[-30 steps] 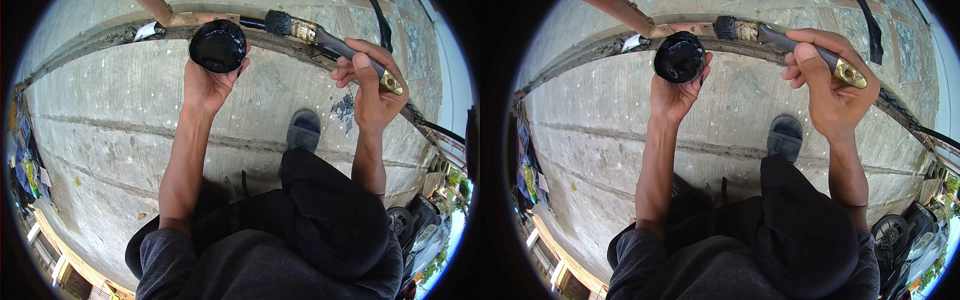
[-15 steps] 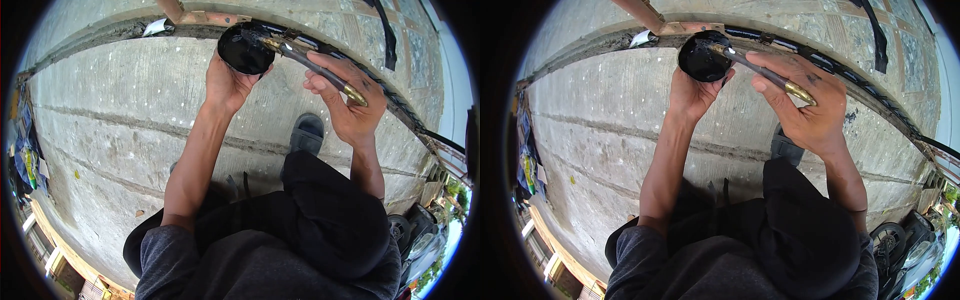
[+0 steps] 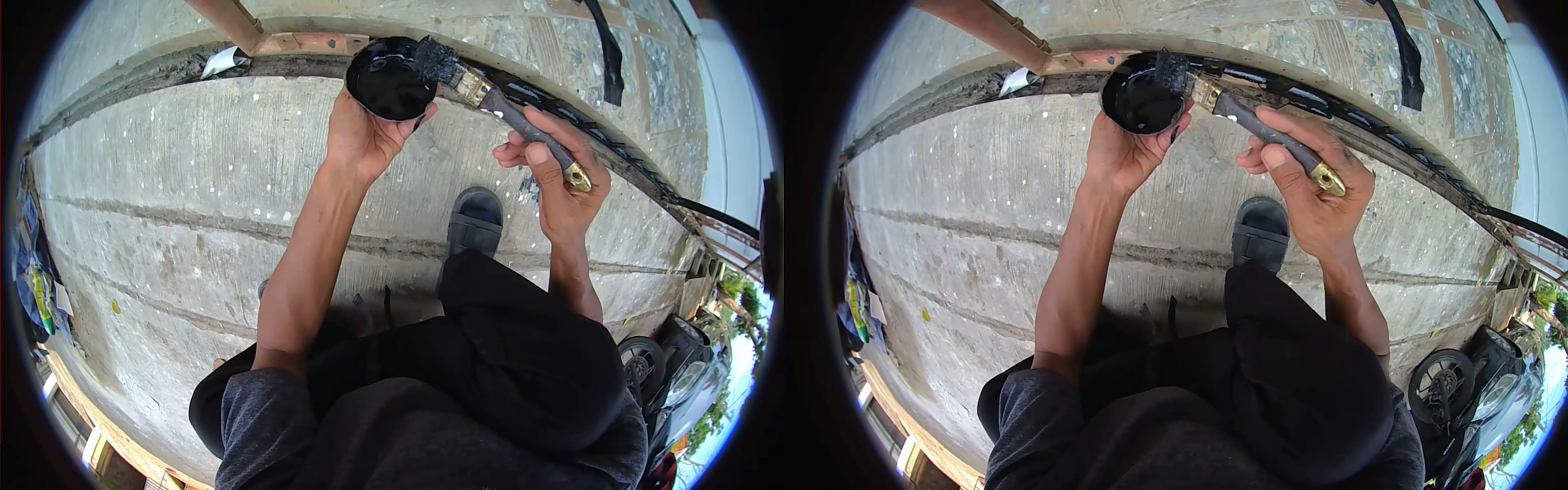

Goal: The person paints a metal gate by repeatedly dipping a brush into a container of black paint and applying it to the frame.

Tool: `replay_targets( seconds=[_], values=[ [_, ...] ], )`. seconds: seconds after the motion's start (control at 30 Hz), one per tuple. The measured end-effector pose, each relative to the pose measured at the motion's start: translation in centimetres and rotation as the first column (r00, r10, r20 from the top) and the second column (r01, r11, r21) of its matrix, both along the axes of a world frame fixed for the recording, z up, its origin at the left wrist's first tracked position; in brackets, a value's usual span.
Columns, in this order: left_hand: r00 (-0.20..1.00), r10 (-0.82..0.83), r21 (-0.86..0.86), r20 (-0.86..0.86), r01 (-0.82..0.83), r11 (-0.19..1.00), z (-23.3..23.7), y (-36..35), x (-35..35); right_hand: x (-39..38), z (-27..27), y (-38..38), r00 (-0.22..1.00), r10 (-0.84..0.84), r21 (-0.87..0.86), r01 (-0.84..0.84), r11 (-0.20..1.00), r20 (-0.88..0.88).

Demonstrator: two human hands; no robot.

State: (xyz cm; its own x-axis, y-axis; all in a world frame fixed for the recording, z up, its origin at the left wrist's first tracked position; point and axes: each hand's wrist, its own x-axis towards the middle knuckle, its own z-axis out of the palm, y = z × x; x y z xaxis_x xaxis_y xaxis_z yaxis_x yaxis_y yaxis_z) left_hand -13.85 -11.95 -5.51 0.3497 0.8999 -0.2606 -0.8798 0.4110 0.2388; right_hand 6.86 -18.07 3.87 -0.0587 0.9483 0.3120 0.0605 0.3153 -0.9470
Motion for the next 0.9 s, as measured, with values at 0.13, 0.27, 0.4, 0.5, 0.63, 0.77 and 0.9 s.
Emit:
replay_targets(
  seconds=[0.13, 0.27, 0.4, 0.5, 0.63, 0.77, 0.9],
  values=[
    [0.996, 0.005, -0.006, 0.093, -0.005, 1.000, -0.8, 1.0, -1.9, 3.4, -1.5, 0.0, 0.979, -0.184, -0.003, 0.185, 0.983, 0.085],
    [0.997, 0.057, 0.050, 0.053, -0.059, 0.997, -1.3, 1.4, -4.9, 5.2, -8.2, 0.8, 0.935, -0.245, -0.058, 0.268, 0.962, 0.257],
    [0.997, 0.074, 0.063, 0.027, -0.076, 0.995, -1.3, 1.1, -7.2, 4.1, -12.5, 2.6, 0.930, -0.217, -0.099, 0.256, 0.962, 0.297],
    [0.996, 0.084, 0.032, 0.004, -0.084, 0.996, -1.3, 1.0, -7.9, 4.1, -14.6, 4.1, 0.918, -0.211, -0.077, 0.250, 0.965, 0.335],
    [0.998, 0.065, 0.038, 0.027, -0.066, 0.997, -0.8, 0.9, -7.6, 4.9, -14.0, 2.7, 0.888, -0.290, -0.038, 0.324, 0.945, 0.357],
    [0.998, 0.023, 0.057, 0.055, -0.026, 0.998, -0.9, 0.8, -6.7, 3.2, -14.9, 4.1, 0.912, -0.230, -0.094, 0.275, 0.957, 0.339],
    [0.997, 0.004, 0.068, 0.077, -0.009, 0.998, -1.2, 1.1, -7.0, 4.5, -15.2, 2.9, 0.863, -0.424, -0.061, 0.456, 0.888, 0.276]
  ],
)
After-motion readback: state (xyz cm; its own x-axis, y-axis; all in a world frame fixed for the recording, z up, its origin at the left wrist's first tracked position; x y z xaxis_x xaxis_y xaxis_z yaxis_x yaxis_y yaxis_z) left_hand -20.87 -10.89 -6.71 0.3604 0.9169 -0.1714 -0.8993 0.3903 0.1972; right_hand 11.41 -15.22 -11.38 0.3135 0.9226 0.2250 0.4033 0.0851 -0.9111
